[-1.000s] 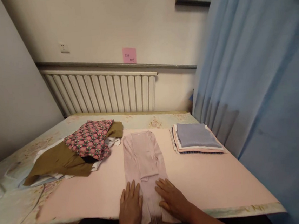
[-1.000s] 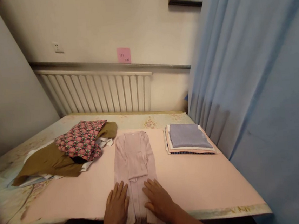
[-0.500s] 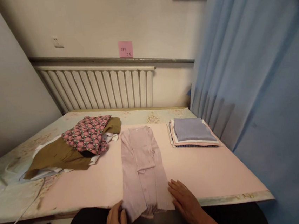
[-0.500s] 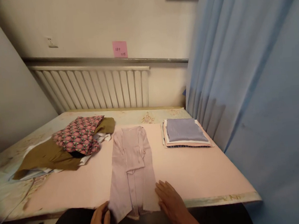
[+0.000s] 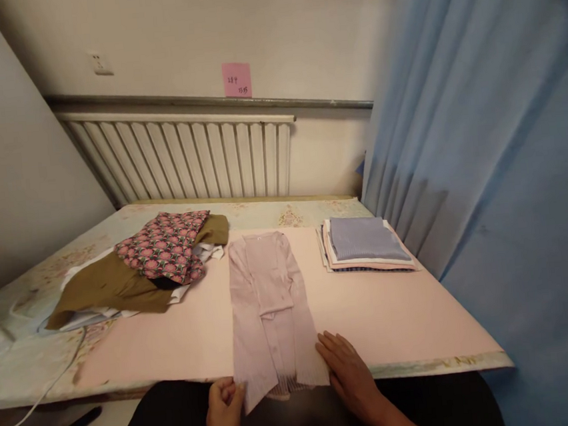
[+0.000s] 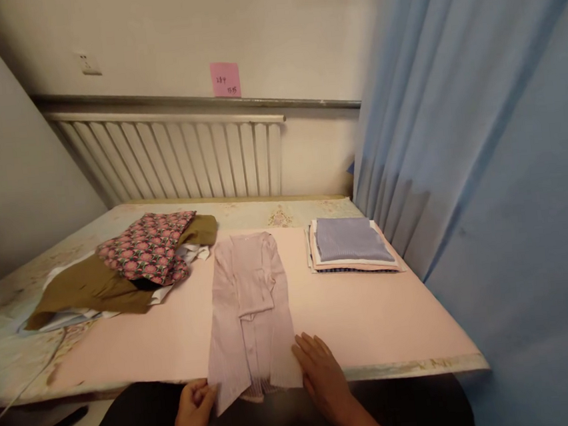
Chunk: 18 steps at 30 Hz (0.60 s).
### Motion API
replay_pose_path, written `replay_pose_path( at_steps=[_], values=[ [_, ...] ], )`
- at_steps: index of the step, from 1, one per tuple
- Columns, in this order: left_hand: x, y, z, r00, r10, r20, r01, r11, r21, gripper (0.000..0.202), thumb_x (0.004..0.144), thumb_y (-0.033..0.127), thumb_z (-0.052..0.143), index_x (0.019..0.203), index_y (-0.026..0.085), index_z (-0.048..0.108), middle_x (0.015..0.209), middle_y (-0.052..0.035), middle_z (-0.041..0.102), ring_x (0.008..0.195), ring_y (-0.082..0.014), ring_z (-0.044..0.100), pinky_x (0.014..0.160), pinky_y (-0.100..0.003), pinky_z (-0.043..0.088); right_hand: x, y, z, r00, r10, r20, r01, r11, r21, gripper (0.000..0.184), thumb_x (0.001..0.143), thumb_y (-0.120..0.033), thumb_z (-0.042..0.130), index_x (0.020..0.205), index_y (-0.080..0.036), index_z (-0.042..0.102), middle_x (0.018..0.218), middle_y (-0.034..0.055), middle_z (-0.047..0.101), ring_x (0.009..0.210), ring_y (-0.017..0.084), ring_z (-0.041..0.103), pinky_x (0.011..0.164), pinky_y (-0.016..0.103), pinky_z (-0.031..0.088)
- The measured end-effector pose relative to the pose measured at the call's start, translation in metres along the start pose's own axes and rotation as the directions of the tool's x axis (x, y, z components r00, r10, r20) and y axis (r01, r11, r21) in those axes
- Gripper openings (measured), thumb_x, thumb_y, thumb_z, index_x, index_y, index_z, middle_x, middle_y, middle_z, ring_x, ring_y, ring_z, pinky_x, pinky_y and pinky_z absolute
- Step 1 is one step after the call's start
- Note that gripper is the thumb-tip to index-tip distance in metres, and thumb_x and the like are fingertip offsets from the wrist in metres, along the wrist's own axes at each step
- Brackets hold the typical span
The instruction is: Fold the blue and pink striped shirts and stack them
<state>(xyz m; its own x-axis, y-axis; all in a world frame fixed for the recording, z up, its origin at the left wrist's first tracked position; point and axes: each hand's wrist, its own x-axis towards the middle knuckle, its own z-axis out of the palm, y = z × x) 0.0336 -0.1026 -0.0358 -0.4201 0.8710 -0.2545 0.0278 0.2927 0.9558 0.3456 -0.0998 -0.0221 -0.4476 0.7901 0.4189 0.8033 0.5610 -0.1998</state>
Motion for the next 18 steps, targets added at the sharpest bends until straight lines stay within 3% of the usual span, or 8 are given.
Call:
replay_pose_path(
  at_steps=[3,7,9,11,13,15,18],
  values=[
    [-0.003,0.006,0.002,0.999,0.019,0.034,-0.018,1.000,-0.015,0.051,0.050,0.055,0.070,0.083,0.019,0.053,0.068,-0.0018,0.066,0.070,-0.0227,0.066,0.065,-0.033,0.052,0.002,-0.003,-0.002,1.000,0.009,0.003,-0.009,1.000,-0.007,0.075,0.068,0.001,0.042,0.140,-0.019,0.043,0.145,0.0087,0.044,0.140,0.024,0.030,0.112,0.054,0.033],
    [-0.006,0.006,0.003,0.995,0.071,0.075,-0.071,0.997,-0.001,0.043,0.055,0.051,0.066,0.082,0.019,0.056,0.072,-0.0022,0.067,0.074,-0.0227,0.066,0.069,-0.033,0.052,0.004,-0.004,-0.003,1.000,0.011,0.007,-0.011,1.000,-0.021,0.071,0.069,0.002,0.042,0.135,-0.020,0.048,0.144,0.0081,0.045,0.139,0.024,0.032,0.111,0.053,0.033],
    [-0.007,0.003,0.001,0.991,0.109,0.074,-0.114,0.991,0.074,0.041,0.060,0.052,0.062,0.084,0.019,0.057,0.076,-0.0038,0.068,0.076,-0.0237,0.066,0.071,-0.035,0.052,0.004,-0.003,-0.003,1.000,0.012,0.004,-0.012,1.000,-0.028,0.069,0.068,0.002,0.042,0.133,-0.021,0.050,0.144,0.0080,0.046,0.138,0.024,0.033,0.110,0.053,0.034],
    [-0.010,0.001,-0.001,0.970,0.242,0.021,-0.240,0.943,0.231,0.038,0.067,0.050,0.059,0.089,0.019,0.058,0.083,-0.0065,0.067,0.081,-0.0254,0.065,0.076,-0.040,0.052,0.005,-0.003,-0.002,1.000,0.010,0.000,-0.010,0.999,-0.032,0.070,0.066,0.003,0.042,0.132,-0.021,0.051,0.143,0.0083,0.047,0.138,0.024,0.034,0.110,0.053,0.034],
    [-0.013,0.003,-0.002,0.889,0.457,0.001,-0.419,0.813,0.405,0.036,0.074,0.046,0.057,0.096,0.018,0.059,0.092,-0.0093,0.064,0.090,-0.0274,0.061,0.086,-0.045,0.048,0.004,-0.003,-0.001,1.000,0.007,0.003,-0.007,0.999,-0.034,0.071,0.065,0.003,0.043,0.131,-0.020,0.051,0.143,0.0086,0.047,0.138,0.025,0.033,0.110,0.054,0.034],
    [-0.015,0.008,0.000,0.777,0.623,0.088,-0.578,0.651,0.492,0.031,0.081,0.041,0.054,0.102,0.019,0.059,0.099,-0.0104,0.062,0.099,-0.0276,0.057,0.093,-0.047,0.045,0.004,-0.003,-0.001,1.000,0.005,0.006,-0.005,0.999,-0.039,0.071,0.065,0.003,0.043,0.132,-0.020,0.051,0.144,0.0088,0.046,0.138,0.025,0.032,0.110,0.054,0.033],
    [-0.011,0.021,0.012,0.685,0.674,0.276,-0.706,0.520,0.481,0.021,0.089,0.033,0.048,0.103,0.021,0.059,0.099,-0.0081,0.063,0.098,-0.0239,0.056,0.092,-0.042,0.046,0.004,-0.004,-0.001,1.000,0.008,0.002,-0.007,0.999,-0.042,0.072,0.065,0.003,0.043,0.133,-0.020,0.050,0.144,0.0088,0.045,0.139,0.025,0.031,0.111,0.054,0.032]
  ],
)
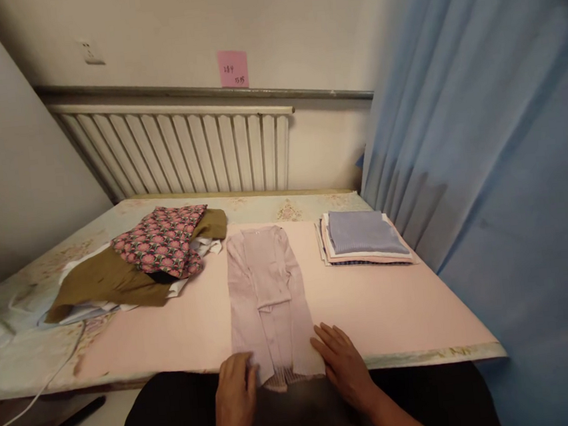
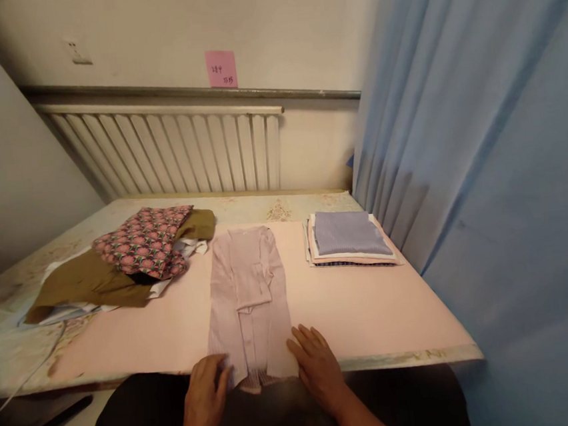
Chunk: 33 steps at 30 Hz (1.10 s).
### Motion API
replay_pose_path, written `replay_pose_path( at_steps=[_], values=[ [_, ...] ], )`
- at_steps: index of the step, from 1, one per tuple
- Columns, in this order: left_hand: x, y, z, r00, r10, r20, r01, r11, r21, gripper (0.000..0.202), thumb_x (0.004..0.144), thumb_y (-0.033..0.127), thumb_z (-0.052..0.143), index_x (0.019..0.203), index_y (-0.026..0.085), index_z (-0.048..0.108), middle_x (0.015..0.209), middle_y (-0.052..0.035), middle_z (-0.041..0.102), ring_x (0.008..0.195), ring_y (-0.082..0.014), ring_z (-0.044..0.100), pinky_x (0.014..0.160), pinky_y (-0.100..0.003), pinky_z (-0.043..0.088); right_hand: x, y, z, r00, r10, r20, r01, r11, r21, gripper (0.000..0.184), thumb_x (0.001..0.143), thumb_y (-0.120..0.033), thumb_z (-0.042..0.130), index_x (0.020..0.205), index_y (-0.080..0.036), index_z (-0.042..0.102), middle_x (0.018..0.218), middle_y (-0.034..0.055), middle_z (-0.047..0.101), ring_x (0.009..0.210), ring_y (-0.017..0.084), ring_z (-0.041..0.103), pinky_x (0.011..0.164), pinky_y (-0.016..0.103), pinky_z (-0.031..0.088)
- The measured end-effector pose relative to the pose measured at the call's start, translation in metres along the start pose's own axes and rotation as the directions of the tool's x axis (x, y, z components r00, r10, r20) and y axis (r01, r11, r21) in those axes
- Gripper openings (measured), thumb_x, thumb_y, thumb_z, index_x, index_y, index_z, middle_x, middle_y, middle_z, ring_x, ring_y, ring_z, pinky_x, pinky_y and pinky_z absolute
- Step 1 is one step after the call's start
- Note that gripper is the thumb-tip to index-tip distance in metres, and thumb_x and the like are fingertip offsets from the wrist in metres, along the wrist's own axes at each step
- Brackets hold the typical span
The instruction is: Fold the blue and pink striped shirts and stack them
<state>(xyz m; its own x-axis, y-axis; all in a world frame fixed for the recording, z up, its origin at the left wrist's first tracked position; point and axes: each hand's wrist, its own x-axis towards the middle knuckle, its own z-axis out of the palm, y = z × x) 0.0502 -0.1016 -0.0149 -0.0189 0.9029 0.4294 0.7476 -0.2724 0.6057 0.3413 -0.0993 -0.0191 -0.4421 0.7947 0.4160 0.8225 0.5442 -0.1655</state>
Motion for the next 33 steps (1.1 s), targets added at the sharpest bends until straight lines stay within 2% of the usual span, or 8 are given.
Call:
replay_pose_path(
  at_steps=[4,7,12,18,25,33],
  values=[
    [0.029,0.011,0.014,0.992,0.068,0.103,-0.068,0.998,-0.005,0.018,0.091,0.026,0.044,0.099,0.019,0.059,0.092,-0.0071,0.062,0.092,-0.0213,0.058,0.085,-0.037,0.048,0.001,0.000,-0.001,1.000,-0.004,-0.003,0.004,1.000,-0.001,0.072,0.065,0.002,0.045,0.133,-0.020,0.050,0.143,0.0095,0.046,0.139,0.025,0.030,0.111,0.053,0.032],
    [0.047,0.019,0.021,0.974,0.089,0.207,-0.103,0.993,0.057,0.017,0.091,0.022,0.043,0.095,0.018,0.059,0.089,-0.0070,0.061,0.090,-0.0210,0.057,0.083,-0.036,0.047,0.002,0.000,-0.003,1.000,-0.017,0.000,0.017,1.000,0.000,0.069,0.066,0.002,0.045,0.132,-0.019,0.051,0.143,0.0105,0.047,0.139,0.025,0.031,0.111,0.053,0.031],
    [0.060,0.031,0.021,0.918,0.065,0.392,-0.165,0.959,0.229,0.022,0.092,0.019,0.038,0.084,0.020,0.058,0.088,-0.0063,0.059,0.087,-0.0191,0.055,0.080,-0.032,0.044,0.002,0.000,-0.003,1.000,-0.009,0.008,0.009,1.000,0.008,0.068,0.067,0.002,0.046,0.131,-0.018,0.052,0.143,0.0112,0.046,0.139,0.026,0.030,0.112,0.053,0.031],
    [0.068,0.036,0.021,0.832,0.006,0.555,-0.244,0.901,0.357,0.025,0.090,0.011,0.035,0.090,0.018,0.058,0.095,-0.0084,0.061,0.091,-0.0196,0.056,0.083,-0.031,0.041,0.002,0.001,-0.003,1.000,-0.002,0.025,0.001,1.000,0.028,0.068,0.068,-0.001,0.047,0.133,-0.021,0.051,0.144,0.0103,0.045,0.140,0.027,0.029,0.111,0.055,0.030],
    [0.069,0.041,0.022,0.825,-0.003,0.566,-0.252,0.893,0.372,0.027,0.086,0.004,0.034,0.092,0.015,0.058,0.095,-0.0109,0.061,0.090,-0.0210,0.056,0.081,-0.032,0.041,0.002,0.000,-0.004,1.000,0.000,0.015,0.000,1.000,0.020,0.067,0.067,0.001,0.046,0.131,-0.020,0.052,0.143,0.0104,0.046,0.139,0.026,0.031,0.111,0.054,0.031],
    [0.066,0.037,0.021,0.848,0.003,0.531,-0.230,0.903,0.362,0.025,0.089,0.007,0.033,0.089,0.017,0.057,0.095,-0.0088,0.060,0.091,-0.0191,0.055,0.085,-0.032,0.041,0.003,-0.002,-0.007,1.000,0.011,0.014,-0.011,1.000,0.010,0.067,0.069,0.001,0.046,0.131,-0.021,0.052,0.143,0.0101,0.047,0.138,0.026,0.033,0.111,0.054,0.032]
  ],
)
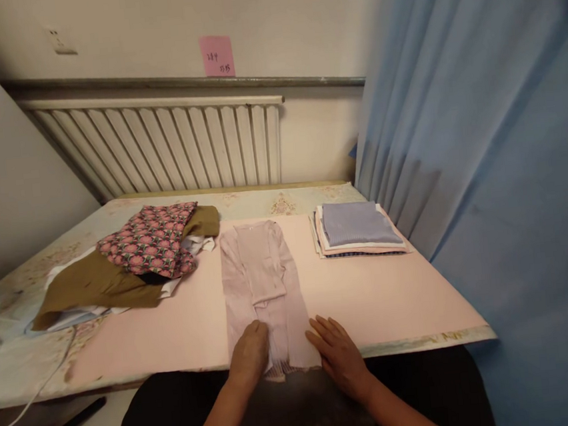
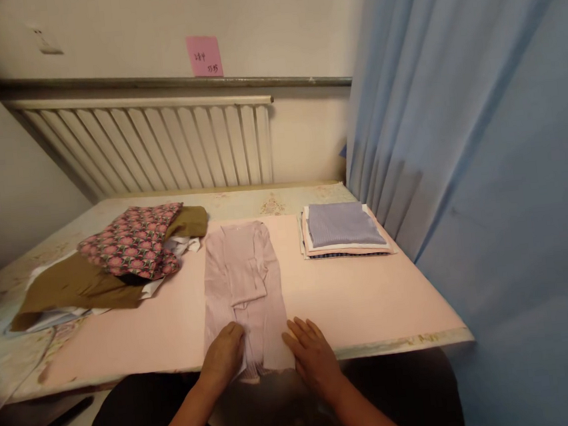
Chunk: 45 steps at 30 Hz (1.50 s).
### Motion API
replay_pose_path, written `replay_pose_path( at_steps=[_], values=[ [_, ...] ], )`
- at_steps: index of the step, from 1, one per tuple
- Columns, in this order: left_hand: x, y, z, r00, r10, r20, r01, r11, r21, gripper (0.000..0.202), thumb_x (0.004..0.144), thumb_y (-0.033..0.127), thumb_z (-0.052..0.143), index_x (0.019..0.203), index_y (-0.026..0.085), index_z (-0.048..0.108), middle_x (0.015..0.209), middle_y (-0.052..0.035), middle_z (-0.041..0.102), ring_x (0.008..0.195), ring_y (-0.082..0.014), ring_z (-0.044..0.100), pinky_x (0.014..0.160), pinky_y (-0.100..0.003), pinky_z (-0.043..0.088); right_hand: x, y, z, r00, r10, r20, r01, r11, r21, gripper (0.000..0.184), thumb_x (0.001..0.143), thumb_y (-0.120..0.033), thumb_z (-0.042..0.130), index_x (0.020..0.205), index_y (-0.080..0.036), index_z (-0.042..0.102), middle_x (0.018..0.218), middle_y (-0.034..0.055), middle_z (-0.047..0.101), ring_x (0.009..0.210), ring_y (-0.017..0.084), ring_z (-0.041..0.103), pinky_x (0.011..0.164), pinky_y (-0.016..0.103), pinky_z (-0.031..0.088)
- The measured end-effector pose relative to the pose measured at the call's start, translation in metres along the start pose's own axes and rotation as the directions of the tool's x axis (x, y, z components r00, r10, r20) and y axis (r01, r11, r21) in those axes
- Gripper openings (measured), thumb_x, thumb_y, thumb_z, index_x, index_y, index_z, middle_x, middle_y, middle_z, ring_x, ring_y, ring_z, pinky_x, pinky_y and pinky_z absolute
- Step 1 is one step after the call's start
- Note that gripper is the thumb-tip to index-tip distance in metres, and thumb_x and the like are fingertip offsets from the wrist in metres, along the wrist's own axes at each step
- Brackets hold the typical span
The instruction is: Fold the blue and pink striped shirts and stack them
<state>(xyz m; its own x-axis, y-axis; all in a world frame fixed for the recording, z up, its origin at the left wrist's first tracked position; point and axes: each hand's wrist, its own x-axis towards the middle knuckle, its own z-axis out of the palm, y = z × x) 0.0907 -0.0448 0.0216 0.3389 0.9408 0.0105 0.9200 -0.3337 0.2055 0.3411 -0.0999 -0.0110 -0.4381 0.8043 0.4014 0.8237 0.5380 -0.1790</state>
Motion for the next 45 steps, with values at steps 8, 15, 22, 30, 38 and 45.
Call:
replay_pose_path(
  at_steps=[8,15,22,30,38,45],
  values=[
    [-0.002,0.001,0.003,0.999,-0.015,-0.038,0.015,1.000,-0.004,0.026,0.091,0.009,0.033,0.087,0.018,0.057,0.093,-0.0085,0.060,0.090,-0.0193,0.054,0.084,-0.032,0.040,0.000,0.000,0.000,1.000,-0.007,-0.012,0.007,1.000,0.003,0.067,0.069,0.001,0.046,0.132,-0.021,0.052,0.142,0.0102,0.047,0.138,0.026,0.032,0.111,0.054,0.032],
    [-0.003,0.001,0.008,0.998,-0.015,-0.066,0.015,1.000,0.004,0.026,0.093,0.013,0.032,0.087,0.017,0.057,0.092,-0.0088,0.059,0.090,-0.0203,0.053,0.082,-0.032,0.041,-0.001,0.000,0.000,1.000,-0.012,-0.007,0.012,1.000,0.008,0.067,0.070,0.001,0.045,0.133,-0.021,0.050,0.143,0.0101,0.046,0.139,0.026,0.031,0.111,0.055,0.032],
    [0.000,0.001,0.008,0.998,-0.061,-0.036,0.058,0.996,-0.068,0.023,0.091,0.013,0.034,0.086,0.018,0.056,0.093,-0.0088,0.059,0.090,-0.0199,0.054,0.083,-0.032,0.040,-0.001,0.000,0.000,1.000,-0.008,0.000,0.008,1.000,0.011,0.067,0.069,0.001,0.045,0.133,-0.020,0.051,0.144,0.0103,0.046,0.140,0.026,0.029,0.111,0.054,0.031],
    [0.004,-0.003,-0.002,0.999,-0.054,0.004,0.054,0.983,-0.175,0.019,0.088,0.013,0.037,0.082,0.020,0.054,0.090,-0.0057,0.059,0.085,-0.0167,0.055,0.078,-0.028,0.039,0.000,0.000,-0.001,1.000,-0.005,-0.002,0.005,1.000,0.009,0.068,0.068,0.001,0.046,0.132,-0.020,0.052,0.143,0.0096,0.046,0.139,0.025,0.030,0.111,0.053,0.031],
    [0.009,-0.005,-0.015,0.998,-0.039,0.054,0.051,0.969,-0.242,0.012,0.083,0.015,0.043,0.077,0.020,0.051,0.084,-0.0026,0.057,0.079,-0.0147,0.054,0.073,-0.025,0.037,-0.002,0.002,0.004,1.000,-0.006,-0.009,0.007,1.000,0.009,0.068,0.068,0.001,0.045,0.133,-0.021,0.051,0.143,0.0100,0.047,0.139,0.027,0.031,0.110,0.055,0.032],
    [0.020,-0.007,-0.015,0.989,-0.059,0.134,0.091,0.966,-0.242,0.010,0.074,0.011,0.046,0.073,0.021,0.050,0.079,-0.0009,0.057,0.076,-0.0144,0.052,0.069,-0.025,0.034,-0.002,0.003,0.003,1.000,-0.012,-0.004,0.012,1.000,0.014,0.068,0.068,0.000,0.046,0.133,-0.019,0.051,0.143,0.0113,0.046,0.139,0.027,0.029,0.111,0.055,0.030]
  ],
)
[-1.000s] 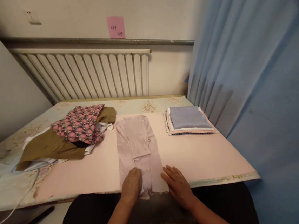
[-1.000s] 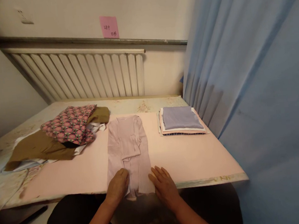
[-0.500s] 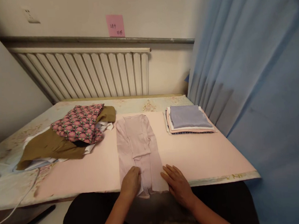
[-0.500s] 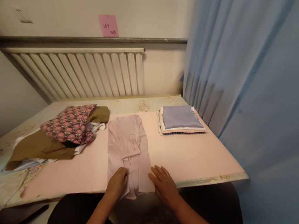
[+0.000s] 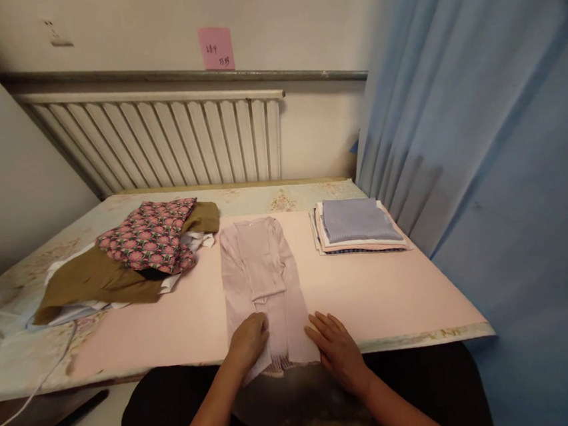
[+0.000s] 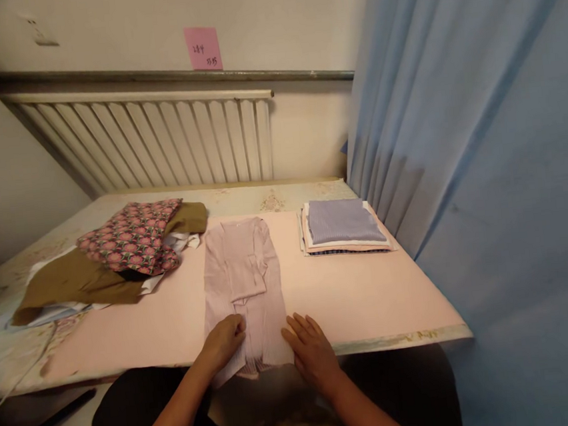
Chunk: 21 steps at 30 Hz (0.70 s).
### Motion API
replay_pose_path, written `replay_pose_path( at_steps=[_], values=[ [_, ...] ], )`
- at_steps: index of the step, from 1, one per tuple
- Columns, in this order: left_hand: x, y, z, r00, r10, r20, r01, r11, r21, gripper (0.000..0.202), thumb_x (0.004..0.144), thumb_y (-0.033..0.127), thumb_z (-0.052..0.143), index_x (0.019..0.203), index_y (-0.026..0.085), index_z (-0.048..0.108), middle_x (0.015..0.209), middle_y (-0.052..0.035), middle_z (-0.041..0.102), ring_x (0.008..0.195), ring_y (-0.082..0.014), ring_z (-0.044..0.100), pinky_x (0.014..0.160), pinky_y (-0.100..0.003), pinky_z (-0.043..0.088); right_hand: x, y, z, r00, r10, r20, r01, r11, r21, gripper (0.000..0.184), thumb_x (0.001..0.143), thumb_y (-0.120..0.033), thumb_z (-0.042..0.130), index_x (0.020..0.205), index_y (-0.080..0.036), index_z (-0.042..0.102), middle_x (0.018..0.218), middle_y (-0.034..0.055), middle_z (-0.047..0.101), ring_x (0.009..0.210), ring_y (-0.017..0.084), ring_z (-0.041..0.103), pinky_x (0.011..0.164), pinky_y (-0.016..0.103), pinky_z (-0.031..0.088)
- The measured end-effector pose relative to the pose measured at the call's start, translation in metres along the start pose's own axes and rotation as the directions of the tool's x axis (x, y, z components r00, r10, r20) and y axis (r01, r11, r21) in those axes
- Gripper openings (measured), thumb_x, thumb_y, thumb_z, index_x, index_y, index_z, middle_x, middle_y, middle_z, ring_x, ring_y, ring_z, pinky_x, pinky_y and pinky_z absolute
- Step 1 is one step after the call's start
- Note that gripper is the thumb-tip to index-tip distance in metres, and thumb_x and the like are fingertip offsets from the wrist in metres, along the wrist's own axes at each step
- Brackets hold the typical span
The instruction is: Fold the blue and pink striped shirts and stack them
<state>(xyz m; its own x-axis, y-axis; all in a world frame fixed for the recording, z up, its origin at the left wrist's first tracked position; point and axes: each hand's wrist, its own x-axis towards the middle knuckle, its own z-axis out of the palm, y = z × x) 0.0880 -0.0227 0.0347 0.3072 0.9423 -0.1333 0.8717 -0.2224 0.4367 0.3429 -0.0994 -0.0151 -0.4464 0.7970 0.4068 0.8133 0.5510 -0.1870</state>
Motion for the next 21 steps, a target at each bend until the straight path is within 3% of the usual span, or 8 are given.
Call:
replay_pose_path(
  at_steps=[9,17,21],
  values=[
    [0.0079,0.0003,-0.0021,0.996,-0.061,0.066,0.057,0.997,0.049,0.011,0.074,0.011,0.047,0.070,0.021,0.049,0.080,-0.0012,0.058,0.075,-0.0145,0.052,0.066,-0.026,0.032,0.0001,0.0005,0.0010,1.000,-0.007,0.002,0.007,1.000,-0.009,0.066,0.069,0.000,0.046,0.132,-0.018,0.052,0.143,0.0115,0.046,0.139,0.027,0.030,0.111,0.054,0.030],
    [0.0075,0.0084,-0.0037,0.992,-0.107,0.064,0.101,0.991,0.093,0.019,0.086,0.017,0.037,0.075,0.020,0.053,0.083,-0.0051,0.061,0.078,-0.0173,0.054,0.068,-0.029,0.033,0.0015,-0.0001,-0.0012,1.000,-0.008,-0.002,0.008,1.000,-0.017,0.066,0.068,0.000,0.047,0.131,-0.018,0.053,0.142,0.0119,0.047,0.138,0.026,0.032,0.111,0.054,0.031],
    [0.0073,0.0068,-0.0055,0.992,-0.095,0.078,0.089,0.993,0.076,0.019,0.085,0.016,0.038,0.076,0.020,0.054,0.086,-0.0053,0.062,0.079,-0.0169,0.054,0.068,-0.028,0.033,0.0015,-0.0008,-0.0022,1.000,-0.008,0.003,0.008,1.000,-0.014,0.066,0.068,0.000,0.046,0.131,-0.018,0.052,0.142,0.0124,0.047,0.138,0.027,0.032,0.110,0.054,0.031]
  ],
)
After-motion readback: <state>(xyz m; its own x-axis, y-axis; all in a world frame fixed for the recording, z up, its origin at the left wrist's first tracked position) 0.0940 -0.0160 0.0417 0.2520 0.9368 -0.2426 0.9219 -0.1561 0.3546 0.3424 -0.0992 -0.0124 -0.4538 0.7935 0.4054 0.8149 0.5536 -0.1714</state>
